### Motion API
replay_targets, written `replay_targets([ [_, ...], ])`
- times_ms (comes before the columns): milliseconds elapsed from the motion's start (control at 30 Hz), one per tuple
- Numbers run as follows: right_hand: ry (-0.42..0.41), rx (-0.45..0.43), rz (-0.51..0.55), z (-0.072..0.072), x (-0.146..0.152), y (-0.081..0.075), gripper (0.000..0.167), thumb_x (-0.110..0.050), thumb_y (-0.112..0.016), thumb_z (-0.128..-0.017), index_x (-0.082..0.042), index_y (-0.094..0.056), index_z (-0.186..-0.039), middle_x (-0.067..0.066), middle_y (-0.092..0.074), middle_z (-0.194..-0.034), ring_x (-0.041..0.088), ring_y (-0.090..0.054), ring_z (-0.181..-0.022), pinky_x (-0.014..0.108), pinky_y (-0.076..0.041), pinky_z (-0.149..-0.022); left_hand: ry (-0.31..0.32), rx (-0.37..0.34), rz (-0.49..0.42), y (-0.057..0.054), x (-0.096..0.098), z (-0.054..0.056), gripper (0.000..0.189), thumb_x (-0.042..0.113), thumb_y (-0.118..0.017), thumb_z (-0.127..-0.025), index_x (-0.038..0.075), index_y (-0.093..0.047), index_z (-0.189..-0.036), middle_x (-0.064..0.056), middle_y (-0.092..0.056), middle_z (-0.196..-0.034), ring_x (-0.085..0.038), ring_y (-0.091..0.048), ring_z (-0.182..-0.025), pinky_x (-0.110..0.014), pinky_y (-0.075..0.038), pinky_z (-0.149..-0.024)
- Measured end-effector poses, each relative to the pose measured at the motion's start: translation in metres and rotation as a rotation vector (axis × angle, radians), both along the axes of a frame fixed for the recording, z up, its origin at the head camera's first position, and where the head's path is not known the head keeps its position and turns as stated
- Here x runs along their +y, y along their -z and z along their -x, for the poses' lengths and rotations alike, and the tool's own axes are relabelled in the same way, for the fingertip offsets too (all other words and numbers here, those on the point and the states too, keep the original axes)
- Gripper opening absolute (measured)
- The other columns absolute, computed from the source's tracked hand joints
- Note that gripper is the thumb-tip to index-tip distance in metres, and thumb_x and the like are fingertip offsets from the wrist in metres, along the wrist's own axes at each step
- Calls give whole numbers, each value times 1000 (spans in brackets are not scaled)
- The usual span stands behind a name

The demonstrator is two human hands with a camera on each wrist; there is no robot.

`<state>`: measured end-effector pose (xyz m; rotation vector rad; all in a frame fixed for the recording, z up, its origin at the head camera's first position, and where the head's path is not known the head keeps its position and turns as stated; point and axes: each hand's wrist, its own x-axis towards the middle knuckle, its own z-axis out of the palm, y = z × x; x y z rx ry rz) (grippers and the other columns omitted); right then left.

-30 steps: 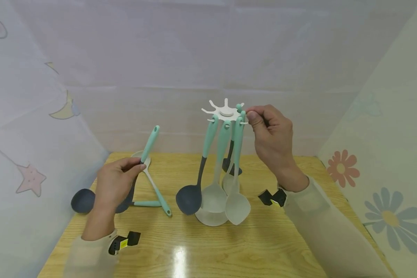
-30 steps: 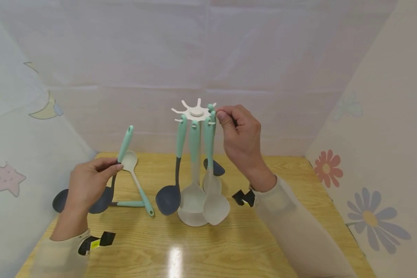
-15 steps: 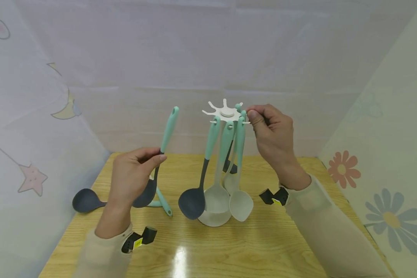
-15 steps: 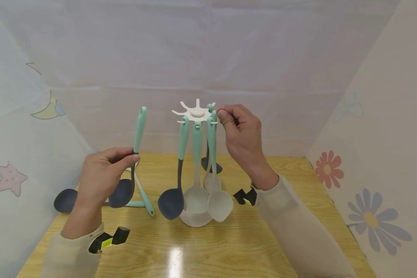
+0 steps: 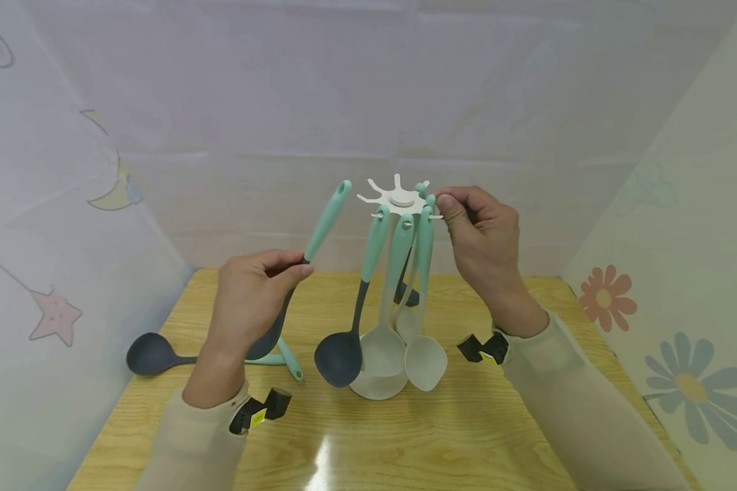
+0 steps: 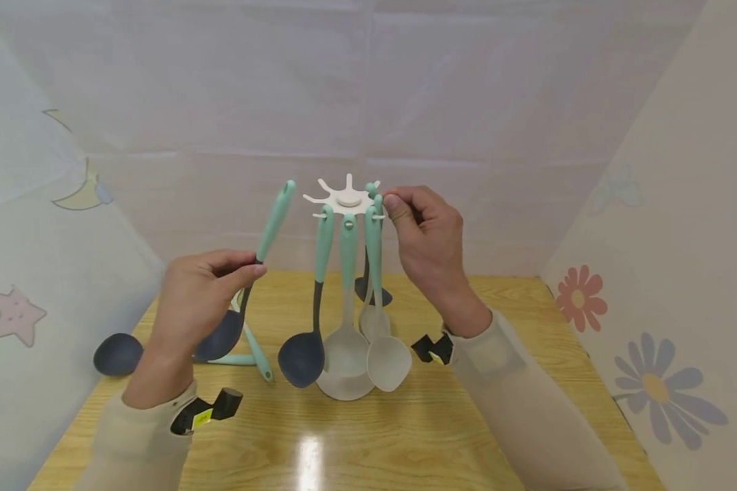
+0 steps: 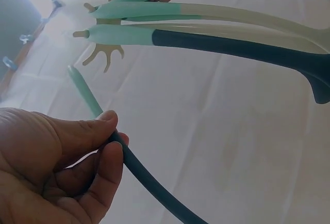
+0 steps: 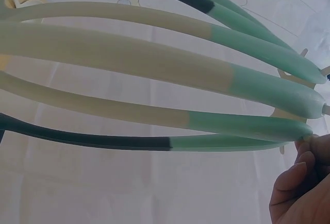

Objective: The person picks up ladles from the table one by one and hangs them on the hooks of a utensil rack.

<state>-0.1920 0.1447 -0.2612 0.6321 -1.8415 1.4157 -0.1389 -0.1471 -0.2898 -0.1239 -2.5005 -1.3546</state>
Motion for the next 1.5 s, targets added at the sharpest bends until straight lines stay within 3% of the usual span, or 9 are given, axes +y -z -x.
replay_targets([
  [267, -2, 8, -3, -1, 0, 0, 14, 1, -66, -102, 10, -76, -100, -21, -64, -77, 5, -40, -56, 19, -38, -56, 24, -27, 21, -1, 5, 2, 21, 24, -79, -98, 15, -83, -116, -5, -82, -104, -21, -74, -98, -36, -57, -79],
  [700, -5, 14, 2, -2, 0, 1, 13, 2, -66, -102, 10, -76, -100, -20, -64, -77, 5, -41, -56, 19, -38, -56, 75, -77, -4, 2, 10, 10, 19, 25, -78, -98, 17, -84, -115, -3, -82, -104, -22, -61, -84, -31, -45, -67],
  [1033, -13, 24, -7, -1, 1, 2, 13, 2, -66, -102, 9, -76, -100, -17, -61, -75, 6, -40, -56, 20, -37, -55, 138, -97, -47, 7, 15, 19, 18, 22, -78, -98, 15, -84, -114, -5, -81, -104, -21, -64, -85, -31, -48, -65],
  [1267, -16, 23, -2, -1, 0, 1, 12, 3, -67, -101, 10, -76, -100, -17, -61, -76, 5, -40, -56, 19, -37, -55, 184, -70, -89, 17, 19, 28, 18, 20, -80, -97, 13, -84, -112, -6, -82, -102, -21, -74, -98, -34, -56, -81],
  [1500, -11, 26, -6, -1, 0, 1, 12, 3, -67, -101, 10, -76, -99, -17, -63, -77, 5, -41, -57, 19, -38, -56, 208, -32, -103, 24, 26, 35, 17, 19, -79, -97, 12, -84, -111, -3, -82, -101, -19, -76, -100, -38, -61, -86],
])
